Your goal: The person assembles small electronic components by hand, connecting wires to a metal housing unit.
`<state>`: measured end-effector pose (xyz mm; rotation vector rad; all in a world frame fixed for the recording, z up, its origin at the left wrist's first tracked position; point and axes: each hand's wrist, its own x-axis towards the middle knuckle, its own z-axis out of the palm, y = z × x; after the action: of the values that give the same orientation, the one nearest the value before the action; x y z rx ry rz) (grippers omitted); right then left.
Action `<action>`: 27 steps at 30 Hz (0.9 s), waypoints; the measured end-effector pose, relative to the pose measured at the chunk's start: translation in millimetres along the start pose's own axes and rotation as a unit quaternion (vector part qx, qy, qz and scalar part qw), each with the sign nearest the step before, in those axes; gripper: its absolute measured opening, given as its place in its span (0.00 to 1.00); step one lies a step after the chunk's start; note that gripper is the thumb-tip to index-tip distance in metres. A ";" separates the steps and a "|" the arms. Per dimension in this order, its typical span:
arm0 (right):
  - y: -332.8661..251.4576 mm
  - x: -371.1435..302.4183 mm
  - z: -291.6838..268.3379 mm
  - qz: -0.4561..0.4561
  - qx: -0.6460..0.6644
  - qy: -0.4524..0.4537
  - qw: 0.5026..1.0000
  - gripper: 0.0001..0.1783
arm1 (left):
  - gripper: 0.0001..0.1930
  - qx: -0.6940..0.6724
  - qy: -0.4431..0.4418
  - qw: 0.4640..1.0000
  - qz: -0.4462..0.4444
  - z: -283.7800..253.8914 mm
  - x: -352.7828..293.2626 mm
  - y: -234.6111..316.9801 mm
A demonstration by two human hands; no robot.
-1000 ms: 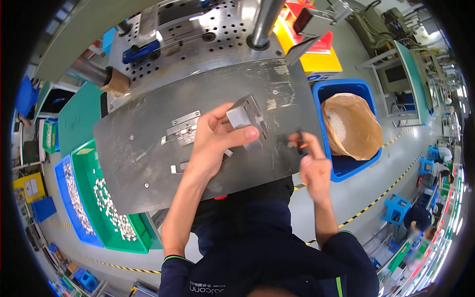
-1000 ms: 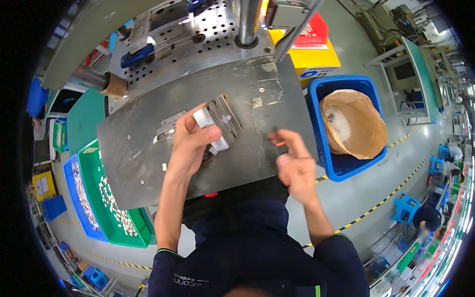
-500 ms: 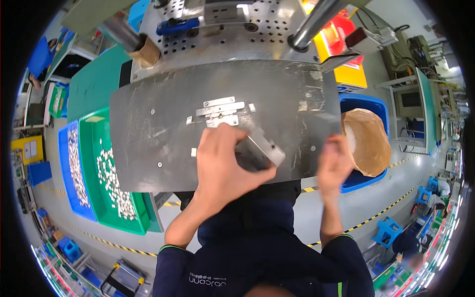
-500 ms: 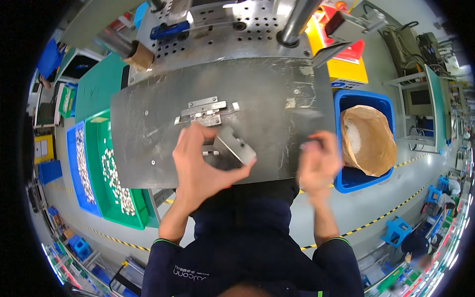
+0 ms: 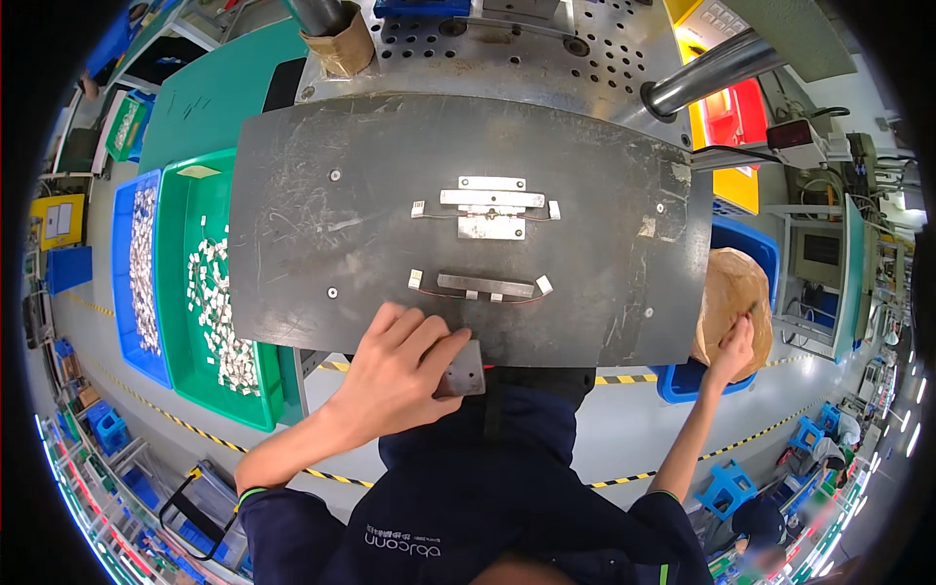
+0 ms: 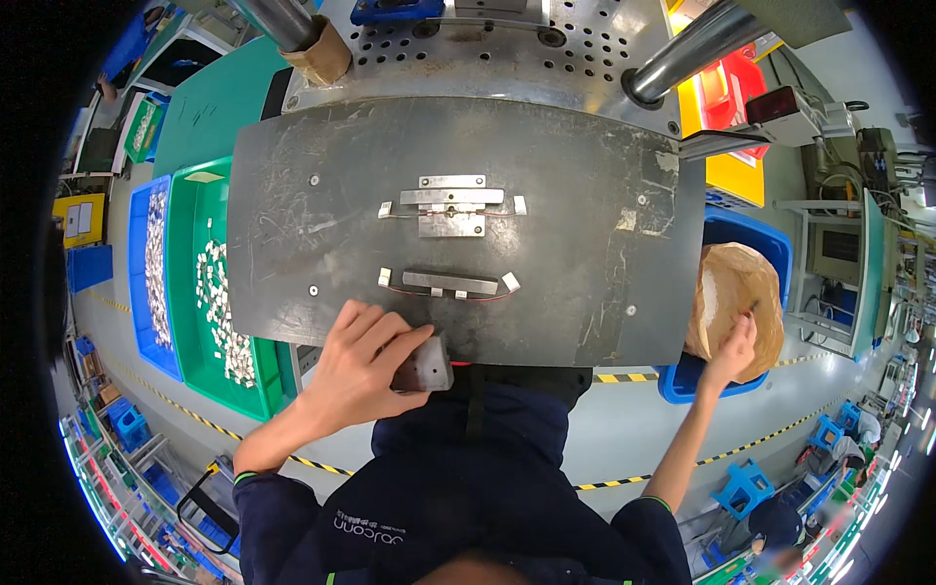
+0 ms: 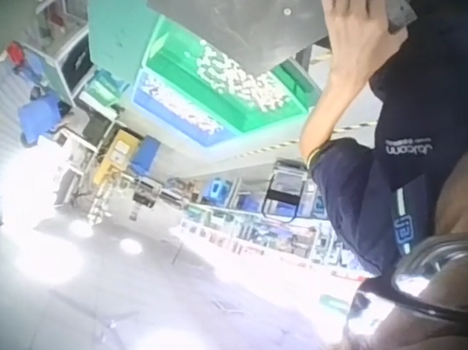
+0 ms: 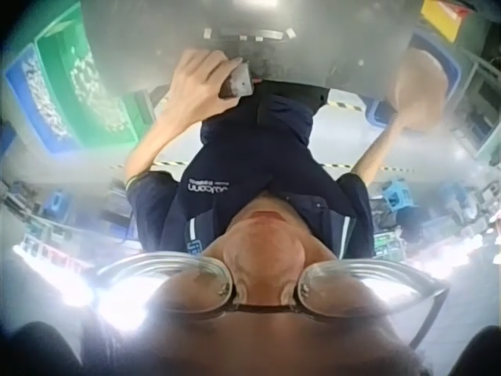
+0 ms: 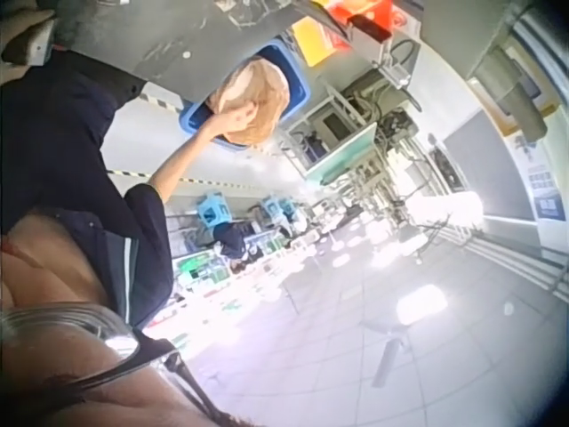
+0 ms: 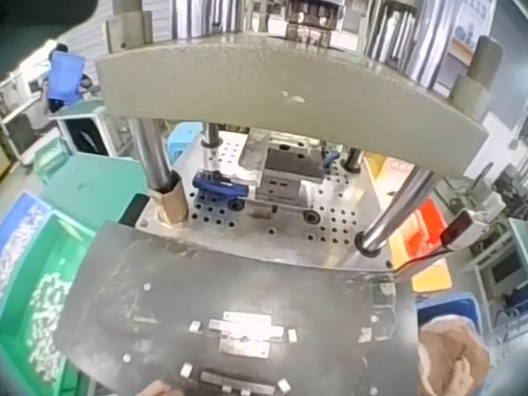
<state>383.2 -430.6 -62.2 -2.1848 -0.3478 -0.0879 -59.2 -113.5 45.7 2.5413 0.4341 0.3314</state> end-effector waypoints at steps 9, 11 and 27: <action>-204.0 -73.9 112.9 -0.432 -0.054 -0.228 0.871 0.17 | 0.34 -0.002 0.043 0.997 0.063 28.7 28.8 -6.2; -205.6 -92.9 108.8 -0.481 0.020 -0.289 0.827 0.19 | 0.35 -0.001 0.034 0.998 0.044 32.2 21.3 -2.1; -255.4 -112.5 121.1 -0.494 0.114 -0.478 0.718 0.23 | 0.36 -0.209 0.117 0.970 0.048 -5.4 38.4 -23.5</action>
<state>196.3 -215.0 43.4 -1.3811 -1.9658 0.4990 -31.2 -77.9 43.0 2.1203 0.2897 0.6884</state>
